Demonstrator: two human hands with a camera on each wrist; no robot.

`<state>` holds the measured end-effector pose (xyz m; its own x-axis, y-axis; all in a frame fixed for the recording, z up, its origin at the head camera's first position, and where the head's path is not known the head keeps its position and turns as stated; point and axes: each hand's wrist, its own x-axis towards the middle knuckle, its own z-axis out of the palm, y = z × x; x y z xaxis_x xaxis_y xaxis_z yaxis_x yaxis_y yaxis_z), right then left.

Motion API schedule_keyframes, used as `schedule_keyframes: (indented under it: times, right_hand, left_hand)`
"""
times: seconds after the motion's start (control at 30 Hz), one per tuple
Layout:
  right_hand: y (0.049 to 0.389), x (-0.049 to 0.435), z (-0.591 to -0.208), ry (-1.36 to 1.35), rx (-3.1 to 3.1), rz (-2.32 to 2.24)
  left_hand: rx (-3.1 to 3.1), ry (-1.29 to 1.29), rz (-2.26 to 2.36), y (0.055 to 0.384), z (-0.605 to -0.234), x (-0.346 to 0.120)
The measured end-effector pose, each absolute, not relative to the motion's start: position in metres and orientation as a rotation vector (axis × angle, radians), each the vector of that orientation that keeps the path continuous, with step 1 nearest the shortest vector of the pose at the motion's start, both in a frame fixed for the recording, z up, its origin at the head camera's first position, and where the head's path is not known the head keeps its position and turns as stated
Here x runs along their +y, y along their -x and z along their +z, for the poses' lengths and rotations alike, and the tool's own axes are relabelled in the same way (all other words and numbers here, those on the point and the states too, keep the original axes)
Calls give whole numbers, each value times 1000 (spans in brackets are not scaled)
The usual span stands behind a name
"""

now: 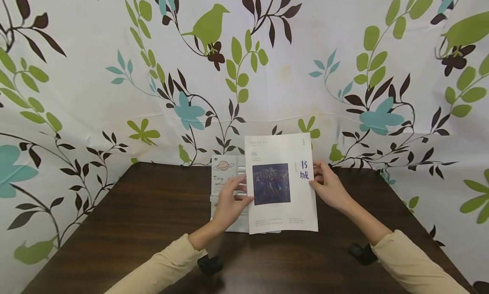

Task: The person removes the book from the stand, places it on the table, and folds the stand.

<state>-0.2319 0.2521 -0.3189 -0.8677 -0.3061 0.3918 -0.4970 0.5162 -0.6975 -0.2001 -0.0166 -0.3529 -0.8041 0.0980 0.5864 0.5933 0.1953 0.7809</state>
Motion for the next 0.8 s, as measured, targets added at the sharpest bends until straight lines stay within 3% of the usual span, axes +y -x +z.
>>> schedule_keyframes:
  times: [0.3,0.53,0.8]
  right_hand:
    - [232,286,-321,-650,-2714,1404]
    - [236,308,-321,-569,-2862,1407]
    - [240,336,-328,-467,-3017,1599]
  left_hand:
    - [-2110,641,-1718,182,-350,8]
    - [-2077,618,-1794,196,-387,33]
    - [-2096,591,-1898,192,-405,64]
